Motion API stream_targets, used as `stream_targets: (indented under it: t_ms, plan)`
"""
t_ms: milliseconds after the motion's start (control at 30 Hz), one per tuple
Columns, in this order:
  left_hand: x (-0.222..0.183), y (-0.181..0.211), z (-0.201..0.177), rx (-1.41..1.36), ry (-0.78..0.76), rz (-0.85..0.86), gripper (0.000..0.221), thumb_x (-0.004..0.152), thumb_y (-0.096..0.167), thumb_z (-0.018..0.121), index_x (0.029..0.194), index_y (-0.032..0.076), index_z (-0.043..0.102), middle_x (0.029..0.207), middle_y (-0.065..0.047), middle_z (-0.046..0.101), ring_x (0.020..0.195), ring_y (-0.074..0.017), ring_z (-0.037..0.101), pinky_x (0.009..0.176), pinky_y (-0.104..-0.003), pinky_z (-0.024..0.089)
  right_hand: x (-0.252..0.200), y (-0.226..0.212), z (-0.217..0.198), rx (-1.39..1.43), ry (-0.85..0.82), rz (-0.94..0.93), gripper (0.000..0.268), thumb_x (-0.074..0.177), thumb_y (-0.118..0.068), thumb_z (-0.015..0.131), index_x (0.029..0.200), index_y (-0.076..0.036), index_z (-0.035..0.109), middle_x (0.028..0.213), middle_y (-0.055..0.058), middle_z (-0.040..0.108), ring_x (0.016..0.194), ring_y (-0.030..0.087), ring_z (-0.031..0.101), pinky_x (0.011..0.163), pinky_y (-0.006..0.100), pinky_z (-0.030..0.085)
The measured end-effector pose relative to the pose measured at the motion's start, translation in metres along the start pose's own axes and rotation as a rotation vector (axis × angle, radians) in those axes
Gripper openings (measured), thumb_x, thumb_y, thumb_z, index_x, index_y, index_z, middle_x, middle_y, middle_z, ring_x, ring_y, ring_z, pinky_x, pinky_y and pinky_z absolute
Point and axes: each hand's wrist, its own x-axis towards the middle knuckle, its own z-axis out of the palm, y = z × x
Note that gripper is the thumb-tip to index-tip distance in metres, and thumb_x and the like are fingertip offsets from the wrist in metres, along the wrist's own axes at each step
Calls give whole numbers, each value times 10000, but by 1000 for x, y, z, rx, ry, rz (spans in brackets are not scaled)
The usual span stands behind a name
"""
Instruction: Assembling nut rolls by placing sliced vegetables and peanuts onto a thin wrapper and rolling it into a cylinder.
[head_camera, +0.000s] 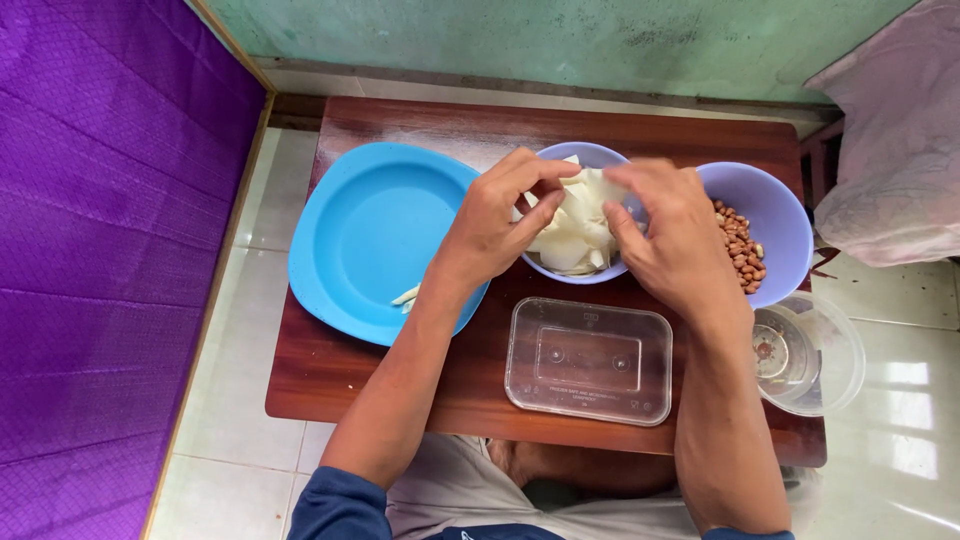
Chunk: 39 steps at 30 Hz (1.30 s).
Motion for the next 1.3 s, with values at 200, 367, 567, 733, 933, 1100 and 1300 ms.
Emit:
stream_targets:
  t_ms: [200, 367, 567, 733, 933, 1100, 1300]
  plan:
    - [0, 5, 3, -338, 23, -26, 221, 994, 12, 666, 1202, 70, 712, 1049, -49, 665, 909, -152, 750, 769, -262, 641, 3, -16, -6, 306, 84, 21, 356, 1071, -29, 536, 1412, 3, 629, 1192, 211, 716, 1022, 396, 655, 837, 455, 522]
    - [1, 6, 6, -390, 50, -6, 193, 979, -13, 676, 1162, 31, 719, 1052, -61, 663, 929, -164, 750, 791, -285, 655, 0, -10, 8, 516, 75, 127, 299, 1004, -21, 683, 1303, -8, 691, 971, 123, 757, 823, 159, 675, 738, 316, 552]
    - [-1, 4, 12, -324, 74, -105, 384, 959, 96, 758, 1324, 71, 641, 1061, -81, 622, 862, -134, 693, 684, -259, 643, 3, -20, 10, 546, 181, 88, 254, 977, 56, 730, 1229, 58, 700, 902, 156, 747, 767, 176, 709, 694, 309, 571]
    - [-4, 1, 17, -325, 52, -153, 461, 961, 29, 716, 1400, 86, 588, 1129, -94, 620, 893, -144, 684, 705, -278, 650, 1, -12, 12, 520, 236, 66, 232, 1000, 101, 680, 1217, 26, 716, 854, 148, 702, 698, 147, 647, 668, 318, 573]
    - [-6, 1, 22, -315, 7, -161, 446, 986, 8, 630, 1417, 113, 589, 1110, -92, 623, 898, -135, 670, 715, -270, 640, 2, -10, 11, 433, 234, 8, 219, 953, 118, 640, 1026, -14, 798, 890, 150, 735, 724, 255, 723, 642, 348, 577]
    - [-7, 2, 24, -381, -33, -182, 470, 1016, 20, 633, 1470, 81, 531, 1084, -97, 630, 907, -132, 647, 744, -270, 638, -1, -11, 10, 510, 263, 67, 146, 933, 66, 735, 1047, -10, 787, 906, 145, 755, 791, 199, 718, 698, 354, 588]
    - [-11, 30, 36, -348, -69, -88, 406, 1029, 3, 616, 1428, 57, 560, 1027, -106, 657, 833, -137, 648, 694, -272, 636, -45, -40, -3, 825, 372, 301, 262, 1047, -10, 576, 1296, -9, 660, 1009, 137, 732, 853, 150, 716, 727, 290, 651]
